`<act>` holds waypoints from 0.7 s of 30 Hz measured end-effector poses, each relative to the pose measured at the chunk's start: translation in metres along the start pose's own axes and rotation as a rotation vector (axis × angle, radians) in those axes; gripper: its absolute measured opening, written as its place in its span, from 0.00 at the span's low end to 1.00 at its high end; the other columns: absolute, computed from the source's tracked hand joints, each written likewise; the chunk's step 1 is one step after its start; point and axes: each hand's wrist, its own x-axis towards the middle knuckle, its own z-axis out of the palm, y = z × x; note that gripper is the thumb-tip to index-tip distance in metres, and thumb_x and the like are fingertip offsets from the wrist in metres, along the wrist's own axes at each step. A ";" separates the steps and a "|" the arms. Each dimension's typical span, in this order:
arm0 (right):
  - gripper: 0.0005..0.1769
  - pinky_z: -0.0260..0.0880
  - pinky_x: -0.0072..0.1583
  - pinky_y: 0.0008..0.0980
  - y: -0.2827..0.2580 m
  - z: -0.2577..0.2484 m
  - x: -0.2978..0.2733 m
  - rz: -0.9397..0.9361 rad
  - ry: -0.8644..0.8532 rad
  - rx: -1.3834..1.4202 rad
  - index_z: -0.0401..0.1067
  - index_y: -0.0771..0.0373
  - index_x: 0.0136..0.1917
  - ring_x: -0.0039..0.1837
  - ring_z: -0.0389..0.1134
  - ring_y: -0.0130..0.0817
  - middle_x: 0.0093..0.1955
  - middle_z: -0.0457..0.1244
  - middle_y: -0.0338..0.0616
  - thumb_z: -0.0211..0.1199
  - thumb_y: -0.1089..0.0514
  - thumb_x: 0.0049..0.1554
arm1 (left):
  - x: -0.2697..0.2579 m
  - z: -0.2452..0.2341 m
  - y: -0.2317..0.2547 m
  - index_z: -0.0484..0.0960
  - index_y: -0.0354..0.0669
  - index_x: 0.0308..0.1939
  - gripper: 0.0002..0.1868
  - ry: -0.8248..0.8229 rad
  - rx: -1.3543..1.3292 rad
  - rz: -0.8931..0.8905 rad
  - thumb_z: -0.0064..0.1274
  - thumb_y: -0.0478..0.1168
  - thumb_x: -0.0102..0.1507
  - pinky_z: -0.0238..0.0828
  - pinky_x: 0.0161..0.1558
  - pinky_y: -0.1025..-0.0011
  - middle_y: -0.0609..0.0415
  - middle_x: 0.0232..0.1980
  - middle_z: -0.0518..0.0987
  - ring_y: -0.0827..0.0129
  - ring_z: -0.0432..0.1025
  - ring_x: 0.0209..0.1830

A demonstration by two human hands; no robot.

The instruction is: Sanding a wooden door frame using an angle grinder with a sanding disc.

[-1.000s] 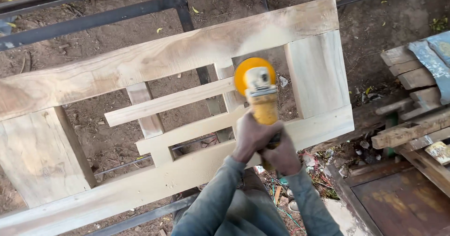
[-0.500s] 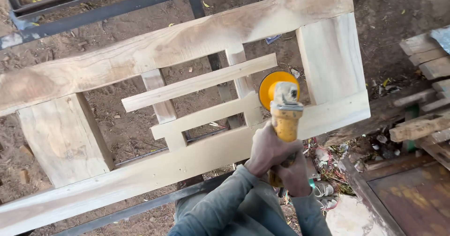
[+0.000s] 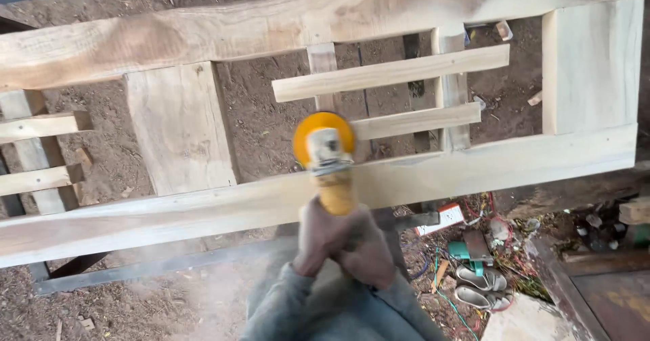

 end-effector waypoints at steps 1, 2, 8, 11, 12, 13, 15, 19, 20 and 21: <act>0.35 0.77 0.55 0.32 -0.016 0.005 0.000 0.006 0.008 -0.003 0.67 0.66 0.61 0.54 0.74 0.32 0.52 0.72 0.50 0.77 0.57 0.43 | -0.003 -0.006 -0.005 0.87 0.35 0.39 0.21 -0.009 -0.003 -0.004 0.67 0.48 0.49 0.82 0.37 0.71 0.50 0.34 0.88 0.71 0.83 0.33; 0.38 0.78 0.54 0.32 -0.033 0.009 0.002 0.027 -0.009 -0.044 0.64 0.65 0.62 0.53 0.76 0.32 0.50 0.73 0.50 0.78 0.55 0.42 | -0.004 -0.012 -0.008 0.87 0.34 0.39 0.21 0.003 -0.023 0.000 0.67 0.47 0.50 0.82 0.37 0.71 0.50 0.35 0.88 0.71 0.83 0.33; 0.42 0.76 0.54 0.34 -0.051 -0.042 -0.004 -0.001 0.072 -0.132 0.61 0.65 0.63 0.54 0.76 0.35 0.50 0.72 0.52 0.79 0.55 0.41 | 0.006 0.036 0.004 0.86 0.34 0.38 0.21 0.004 0.123 0.002 0.67 0.46 0.49 0.82 0.39 0.70 0.50 0.34 0.89 0.70 0.85 0.34; 0.38 0.74 0.48 0.43 -0.039 -0.087 -0.007 0.181 0.086 -0.046 0.63 0.69 0.64 0.45 0.73 0.47 0.45 0.70 0.59 0.75 0.63 0.42 | 0.014 0.086 0.022 0.85 0.35 0.39 0.22 -0.062 0.087 0.012 0.67 0.47 0.48 0.83 0.39 0.70 0.50 0.35 0.89 0.69 0.85 0.34; 0.35 0.71 0.41 0.52 -0.035 -0.103 -0.007 0.414 0.063 0.021 0.64 0.72 0.63 0.38 0.70 0.58 0.41 0.68 0.68 0.72 0.69 0.44 | 0.017 0.104 0.030 0.85 0.36 0.40 0.23 -0.121 0.067 0.004 0.67 0.48 0.48 0.84 0.39 0.70 0.50 0.35 0.88 0.69 0.85 0.33; 0.35 0.71 0.41 0.52 -0.015 -0.125 -0.003 0.412 0.055 0.019 0.64 0.72 0.63 0.38 0.70 0.58 0.41 0.68 0.68 0.72 0.69 0.44 | 0.024 0.124 0.037 0.85 0.36 0.40 0.23 -0.113 0.066 0.002 0.67 0.48 0.48 0.84 0.39 0.70 0.50 0.35 0.88 0.69 0.85 0.33; 0.30 0.77 0.47 0.33 0.025 -0.165 -0.001 -0.052 0.201 0.035 0.64 0.73 0.55 0.46 0.72 0.31 0.45 0.70 0.47 0.70 0.66 0.40 | 0.033 0.163 0.050 0.85 0.37 0.41 0.25 -0.184 0.158 -0.006 0.67 0.51 0.48 0.83 0.39 0.70 0.49 0.36 0.88 0.68 0.85 0.34; 0.28 0.76 0.42 0.32 0.016 -0.232 0.001 0.094 0.272 -0.060 0.66 0.72 0.53 0.41 0.72 0.30 0.41 0.70 0.47 0.70 0.66 0.38 | 0.048 0.233 0.064 0.84 0.38 0.43 0.28 -0.192 0.178 0.026 0.67 0.53 0.46 0.83 0.40 0.69 0.49 0.37 0.88 0.67 0.85 0.35; 0.28 0.75 0.41 0.35 0.017 -0.246 0.002 0.142 0.320 -0.039 0.65 0.71 0.54 0.40 0.72 0.34 0.42 0.70 0.52 0.69 0.66 0.39 | 0.051 0.248 0.067 0.84 0.37 0.42 0.28 -0.217 0.202 0.060 0.67 0.54 0.46 0.83 0.40 0.68 0.48 0.38 0.88 0.65 0.85 0.36; 0.28 0.74 0.41 0.37 0.017 -0.260 0.002 0.191 0.366 -0.019 0.65 0.71 0.55 0.39 0.72 0.38 0.42 0.69 0.57 0.68 0.66 0.40 | 0.053 0.262 0.070 0.83 0.37 0.42 0.29 -0.242 0.227 0.093 0.67 0.55 0.47 0.82 0.41 0.68 0.47 0.38 0.87 0.64 0.84 0.37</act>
